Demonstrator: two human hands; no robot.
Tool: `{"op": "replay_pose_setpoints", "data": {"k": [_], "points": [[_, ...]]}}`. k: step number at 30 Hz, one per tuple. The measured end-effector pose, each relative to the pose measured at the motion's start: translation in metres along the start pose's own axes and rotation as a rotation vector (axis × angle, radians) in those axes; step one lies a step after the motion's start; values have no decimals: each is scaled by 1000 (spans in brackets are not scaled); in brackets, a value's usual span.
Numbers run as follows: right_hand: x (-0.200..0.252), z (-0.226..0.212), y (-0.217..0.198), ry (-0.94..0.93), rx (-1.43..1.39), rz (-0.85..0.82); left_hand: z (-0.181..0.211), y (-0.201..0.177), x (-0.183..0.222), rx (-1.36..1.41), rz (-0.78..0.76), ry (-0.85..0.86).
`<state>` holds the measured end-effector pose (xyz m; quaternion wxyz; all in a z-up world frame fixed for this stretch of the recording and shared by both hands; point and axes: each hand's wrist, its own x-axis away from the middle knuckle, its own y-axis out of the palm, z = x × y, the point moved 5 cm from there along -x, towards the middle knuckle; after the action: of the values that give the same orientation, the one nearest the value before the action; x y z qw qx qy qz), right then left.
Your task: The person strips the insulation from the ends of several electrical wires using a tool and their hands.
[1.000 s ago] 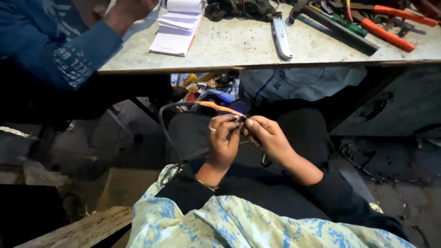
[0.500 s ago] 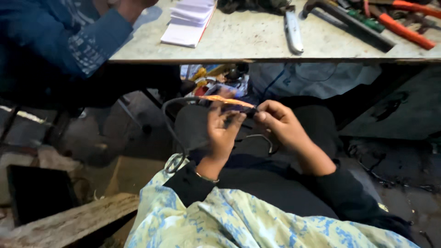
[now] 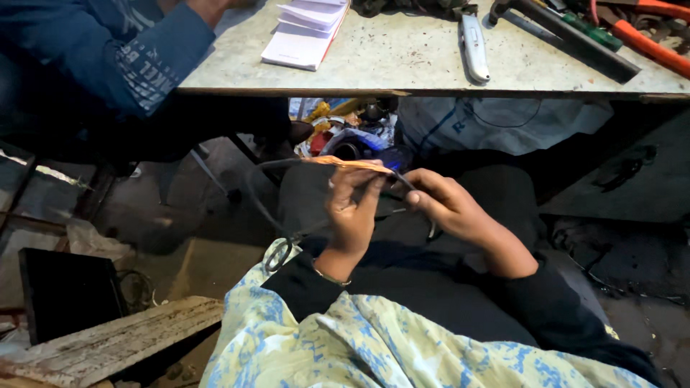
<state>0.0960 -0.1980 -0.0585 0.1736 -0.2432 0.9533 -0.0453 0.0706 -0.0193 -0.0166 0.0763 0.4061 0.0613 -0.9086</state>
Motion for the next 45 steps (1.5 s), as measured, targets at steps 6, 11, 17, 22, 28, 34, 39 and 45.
{"op": "replay_pose_setpoints", "data": {"k": [6, 11, 17, 22, 28, 34, 39, 45], "points": [[5, 25, 7, -18, 49, 188, -7, 0, 0, -143, -9, 174], [7, 48, 15, 41, -88, 298, -27, 11, 11, -164, -1, 146], [9, 60, 16, 104, -210, 391, -54, 12, 28, -186, -48, 88], [20, -6, -33, -243, -170, 571, -83, 69, 95, 6, -592, 163], [37, -42, -47, -159, -366, 509, -107, 32, 37, -3, -262, -341], [6, -18, 0, -9, -262, 269, -78, 27, -10, -197, -250, -158], [12, -21, 2, 56, -184, 280, -81, 30, -22, -9, -298, -154], [11, -24, 13, 64, -163, 235, -72, 16, -26, -164, -280, -277]]}}
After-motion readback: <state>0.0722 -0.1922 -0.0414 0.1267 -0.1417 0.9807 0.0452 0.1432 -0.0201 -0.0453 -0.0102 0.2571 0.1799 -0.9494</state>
